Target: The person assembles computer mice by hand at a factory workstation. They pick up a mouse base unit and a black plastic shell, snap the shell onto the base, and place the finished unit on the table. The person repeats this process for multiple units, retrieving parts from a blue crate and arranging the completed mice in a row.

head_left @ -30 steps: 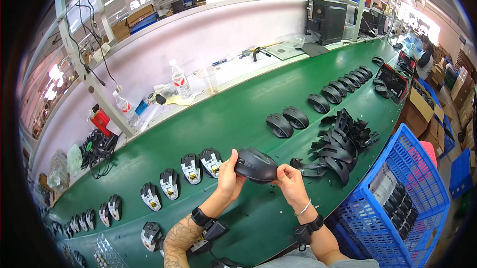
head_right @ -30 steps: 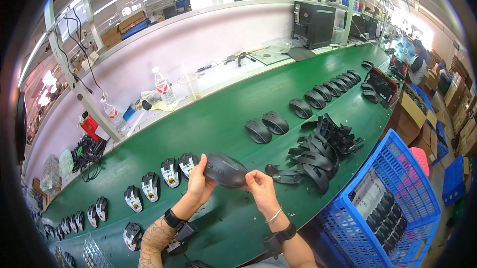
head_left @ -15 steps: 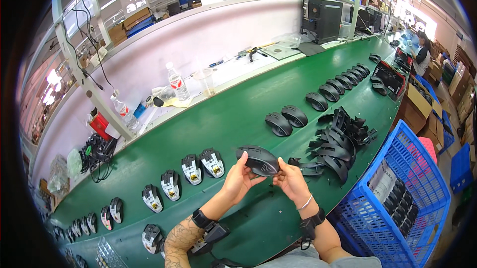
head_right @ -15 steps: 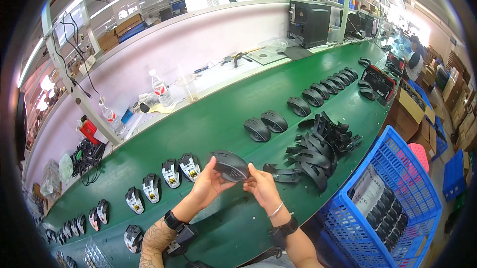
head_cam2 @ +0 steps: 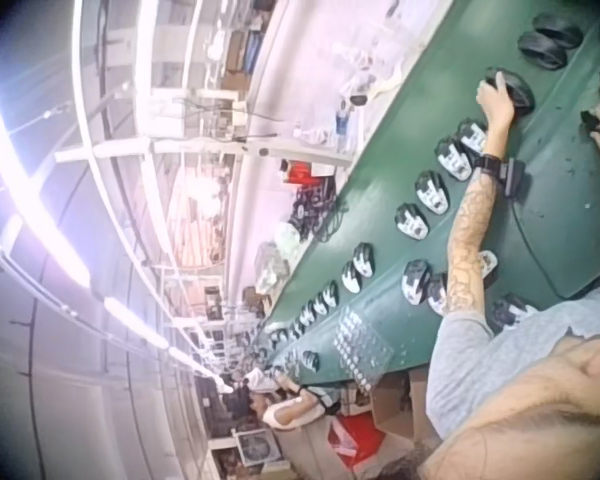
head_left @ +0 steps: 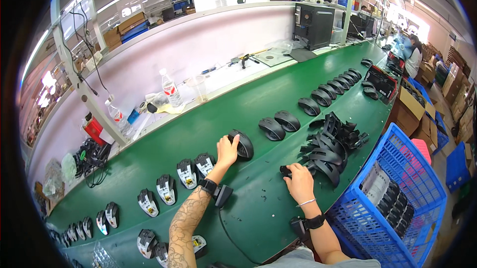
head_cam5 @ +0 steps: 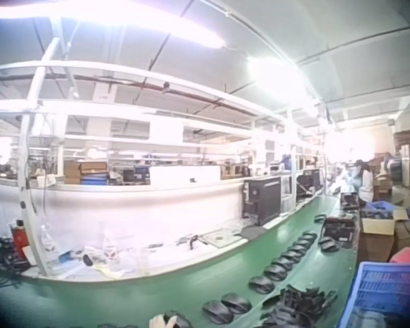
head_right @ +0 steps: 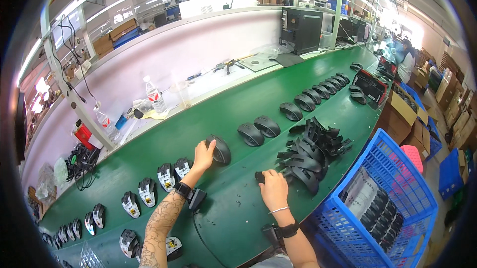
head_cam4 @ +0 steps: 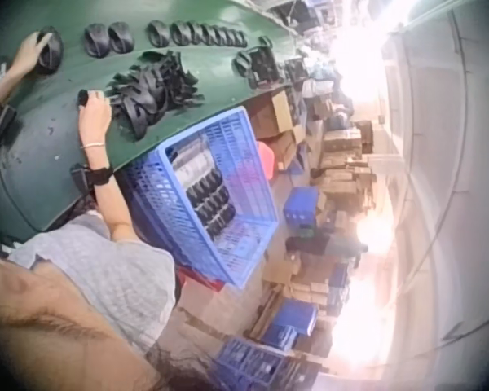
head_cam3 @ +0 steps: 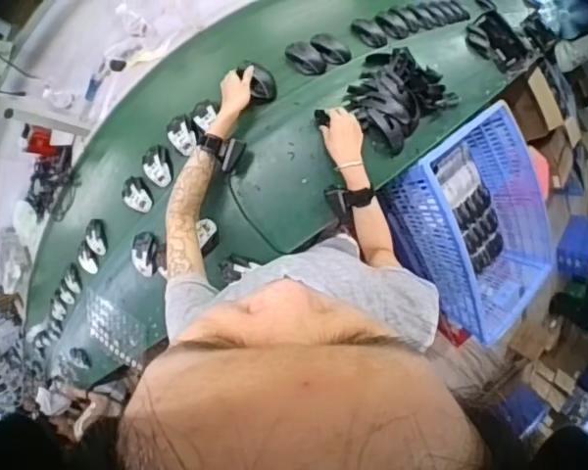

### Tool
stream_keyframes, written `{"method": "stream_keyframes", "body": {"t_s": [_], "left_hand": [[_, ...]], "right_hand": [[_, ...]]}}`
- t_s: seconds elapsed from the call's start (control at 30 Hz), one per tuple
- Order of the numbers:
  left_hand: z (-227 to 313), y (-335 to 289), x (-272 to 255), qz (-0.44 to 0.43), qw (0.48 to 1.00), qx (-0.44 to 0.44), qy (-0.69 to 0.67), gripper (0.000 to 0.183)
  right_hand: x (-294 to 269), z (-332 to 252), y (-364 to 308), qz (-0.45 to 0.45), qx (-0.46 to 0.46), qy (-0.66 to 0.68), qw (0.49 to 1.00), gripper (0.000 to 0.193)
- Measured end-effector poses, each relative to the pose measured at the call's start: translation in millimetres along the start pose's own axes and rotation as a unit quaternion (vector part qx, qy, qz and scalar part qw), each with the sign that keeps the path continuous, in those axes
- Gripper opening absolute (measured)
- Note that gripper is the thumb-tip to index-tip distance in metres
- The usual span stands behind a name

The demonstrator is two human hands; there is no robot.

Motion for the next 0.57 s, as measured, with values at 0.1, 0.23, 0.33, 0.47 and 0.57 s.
{"method": "stream_keyframes", "body": {"t_s": [0.1, 0.23, 0.33, 0.47, 0.57], "left_hand": [[4.1, -6.5, -4.0, 0.059, 0.993, 0.069, 0.069, 0.055], [22.8, -43.8, -14.9, 0.060, 0.978, 0.201, 0.008, 0.050], [31.2, -82.2, -17.2, -0.339, 0.886, 0.059, -0.310, 0.040], [46.4, -118.1, -38.6, -0.470, 0.732, -0.074, -0.487, 0.029], [32.1, -123.7, -48.0, -0.370, 0.808, -0.088, -0.450, 0.028]], "right_hand": [[-3.2, 0.2, -1.7, 0.063, -0.010, 0.041, 0.997, 0.029], [-20.4, -13.6, 1.9, 0.170, 0.073, 0.355, 0.916, 0.018], [-24.9, -21.3, 3.8, 0.224, 0.118, 0.696, 0.672, 0.014], [-1.4, -7.4, 2.1, 0.186, 0.137, 0.851, 0.472, 0.020], [-2.5, -12.7, 2.9, 0.069, 0.190, 0.770, 0.605, 0.021]]}}
Point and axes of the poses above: each hand's wrist, its own y-axis towards the middle knuckle, its own x-axis out of the palm, z = x × y, the point moved 2 cm from there along y, towards the middle knuckle, and after that the axes turned 13 degrees about -x, right-handed, at the moved point
